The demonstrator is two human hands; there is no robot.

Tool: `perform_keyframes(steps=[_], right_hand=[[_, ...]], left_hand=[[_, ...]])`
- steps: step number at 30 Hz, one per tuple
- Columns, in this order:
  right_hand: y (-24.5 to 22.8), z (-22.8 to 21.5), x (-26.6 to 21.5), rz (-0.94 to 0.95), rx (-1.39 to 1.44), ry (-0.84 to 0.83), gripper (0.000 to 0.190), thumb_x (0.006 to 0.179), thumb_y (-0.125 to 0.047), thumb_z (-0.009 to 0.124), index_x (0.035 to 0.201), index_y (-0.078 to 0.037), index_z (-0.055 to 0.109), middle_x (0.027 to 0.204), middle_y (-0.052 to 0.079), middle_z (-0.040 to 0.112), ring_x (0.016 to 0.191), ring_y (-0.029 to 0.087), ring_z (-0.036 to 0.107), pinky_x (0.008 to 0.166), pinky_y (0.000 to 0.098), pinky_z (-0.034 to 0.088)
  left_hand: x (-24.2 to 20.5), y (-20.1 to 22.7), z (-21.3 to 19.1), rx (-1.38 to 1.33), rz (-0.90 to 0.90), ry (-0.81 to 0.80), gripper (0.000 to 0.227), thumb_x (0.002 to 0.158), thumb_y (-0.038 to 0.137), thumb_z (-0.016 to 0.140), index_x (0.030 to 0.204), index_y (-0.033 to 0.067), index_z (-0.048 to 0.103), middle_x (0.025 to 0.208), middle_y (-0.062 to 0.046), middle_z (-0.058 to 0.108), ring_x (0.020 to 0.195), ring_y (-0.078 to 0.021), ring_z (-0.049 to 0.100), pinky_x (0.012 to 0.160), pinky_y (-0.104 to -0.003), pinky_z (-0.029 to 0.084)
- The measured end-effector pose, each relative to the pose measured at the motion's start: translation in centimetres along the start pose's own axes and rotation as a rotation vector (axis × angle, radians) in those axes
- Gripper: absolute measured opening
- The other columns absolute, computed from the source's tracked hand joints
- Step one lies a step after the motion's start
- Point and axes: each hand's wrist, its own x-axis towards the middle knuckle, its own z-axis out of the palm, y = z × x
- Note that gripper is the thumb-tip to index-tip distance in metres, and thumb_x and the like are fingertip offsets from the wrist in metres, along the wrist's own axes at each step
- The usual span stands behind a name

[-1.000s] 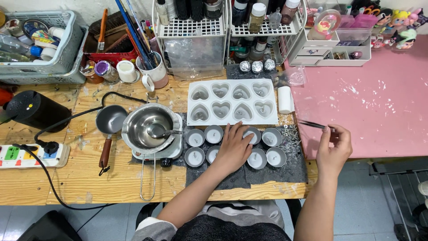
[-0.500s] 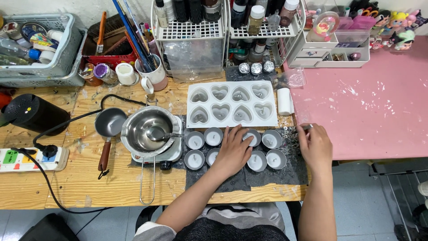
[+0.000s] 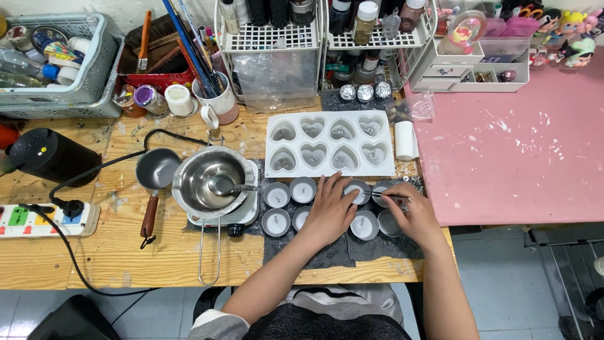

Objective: Preparing candle molds by placing wicks into small metal containers and a heart-shaped silicone mold using tweezers.

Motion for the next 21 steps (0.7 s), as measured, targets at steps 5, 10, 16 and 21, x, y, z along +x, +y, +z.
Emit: perform_keyframes(steps=[5, 10, 16, 21], right_hand=[[0.1, 0.6, 0.4, -0.02, 0.064, -0.044, 0.015, 0.089, -0.004, 0.073, 0.103, -0.001, 0.068, 0.101, 0.011, 0.071, 0.094, 0.027, 0.071, 0.084, 0.0354, 0.055], [-0.5, 0.4, 0.2, -0.028, 0.086, -0.048, 0.017, 0.089, -0.004, 0.073, 0.104, 0.0, 0.067, 0.1, 0.011, 0.071, 0.094, 0.026, 0.07, 0.084, 0.035, 0.055], [-0.4, 0.9, 0.0, 0.136, 0.14, -0.072, 0.017, 0.089, -0.005, 0.073, 0.105, -0.001, 0.068, 0.102, 0.009, 0.071, 0.09, 0.024, 0.072, 0.076, 0.033, 0.057], [-0.1, 1.1, -0.1, -0.066, 0.084, -0.021, 0.017, 0.089, -0.002, 0.072, 0.105, 0.0, 0.067, 0.101, 0.012, 0.071, 0.094, 0.029, 0.07, 0.083, 0.0363, 0.054]], left_hand=[[0.4, 0.1, -0.1, 0.022, -0.004, 0.017, 0.036, 0.092, 0.019, 0.066, 0.125, 0.0035, 0.067, 0.143, -0.017, 0.052, 0.147, -0.0394, 0.034, 0.123, -0.063, 0.018], [1.3, -0.2, 0.5, 0.106, -0.02, 0.033, 0.025, 0.09, 0.016, 0.069, 0.112, 0.0059, 0.073, 0.135, -0.012, 0.059, 0.142, -0.0345, 0.042, 0.122, -0.063, 0.019], [2.3, 0.0, 0.6, 0.13, -0.04, 0.085, 0.014, 0.086, 0.019, 0.075, 0.097, 0.0117, 0.078, 0.122, -0.003, 0.065, 0.134, -0.0276, 0.049, 0.122, -0.063, 0.019], [2.7, 0.2, 0.7, 0.137, -0.098, 0.083, 0.009, 0.085, 0.018, 0.074, 0.091, 0.013, 0.078, 0.119, -0.001, 0.066, 0.132, -0.0253, 0.05, 0.122, -0.063, 0.019]])
